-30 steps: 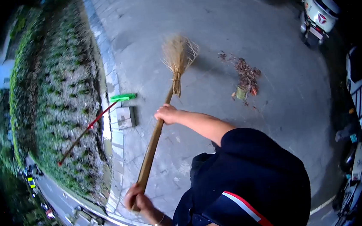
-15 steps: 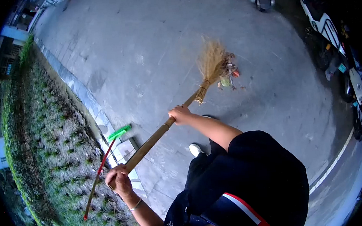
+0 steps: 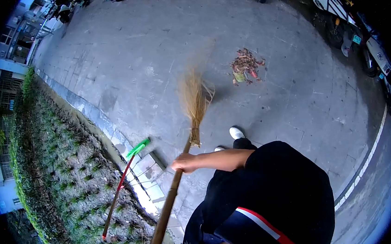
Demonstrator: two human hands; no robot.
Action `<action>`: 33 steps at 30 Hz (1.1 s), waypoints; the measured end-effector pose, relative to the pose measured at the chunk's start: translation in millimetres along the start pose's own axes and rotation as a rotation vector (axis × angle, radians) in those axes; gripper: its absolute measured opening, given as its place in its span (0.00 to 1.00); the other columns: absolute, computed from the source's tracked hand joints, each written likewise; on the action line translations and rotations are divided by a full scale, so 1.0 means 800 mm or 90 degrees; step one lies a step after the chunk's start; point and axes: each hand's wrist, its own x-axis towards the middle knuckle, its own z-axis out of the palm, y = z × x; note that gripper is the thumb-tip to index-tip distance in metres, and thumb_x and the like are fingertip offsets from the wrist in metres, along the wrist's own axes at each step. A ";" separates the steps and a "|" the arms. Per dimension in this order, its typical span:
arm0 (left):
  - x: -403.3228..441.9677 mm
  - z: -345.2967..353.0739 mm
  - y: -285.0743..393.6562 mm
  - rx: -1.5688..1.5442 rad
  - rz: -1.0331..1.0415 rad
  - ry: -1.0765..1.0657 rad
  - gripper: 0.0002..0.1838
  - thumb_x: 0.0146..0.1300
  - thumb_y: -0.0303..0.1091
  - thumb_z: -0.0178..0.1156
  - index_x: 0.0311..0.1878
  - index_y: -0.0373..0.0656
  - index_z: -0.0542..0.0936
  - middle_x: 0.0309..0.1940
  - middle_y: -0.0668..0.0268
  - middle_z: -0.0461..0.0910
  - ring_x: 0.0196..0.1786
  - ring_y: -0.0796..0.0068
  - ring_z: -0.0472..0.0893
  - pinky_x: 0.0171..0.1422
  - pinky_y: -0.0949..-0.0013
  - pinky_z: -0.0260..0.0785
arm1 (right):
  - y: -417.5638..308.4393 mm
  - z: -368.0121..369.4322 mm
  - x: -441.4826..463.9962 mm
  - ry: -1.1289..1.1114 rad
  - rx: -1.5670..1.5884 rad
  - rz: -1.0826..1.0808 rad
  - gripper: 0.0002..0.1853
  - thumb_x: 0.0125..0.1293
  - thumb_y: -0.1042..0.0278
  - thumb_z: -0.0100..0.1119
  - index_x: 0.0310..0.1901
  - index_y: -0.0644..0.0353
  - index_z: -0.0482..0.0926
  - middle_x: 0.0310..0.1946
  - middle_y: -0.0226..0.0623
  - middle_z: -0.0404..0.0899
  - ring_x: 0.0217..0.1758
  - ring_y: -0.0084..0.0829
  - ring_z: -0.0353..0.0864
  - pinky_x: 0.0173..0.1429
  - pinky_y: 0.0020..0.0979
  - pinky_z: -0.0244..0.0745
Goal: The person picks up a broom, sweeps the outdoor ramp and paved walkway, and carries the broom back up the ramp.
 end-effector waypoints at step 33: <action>0.233 0.376 -0.202 -0.316 -0.093 -0.499 0.12 0.45 0.34 0.59 0.25 0.31 0.78 0.22 0.57 0.78 0.27 0.61 0.77 0.40 0.62 0.69 | 0.217 -0.306 0.070 0.039 0.012 0.168 0.07 0.35 0.75 0.51 0.20 0.59 0.64 0.16 0.39 0.65 0.21 0.40 0.67 0.24 0.34 0.59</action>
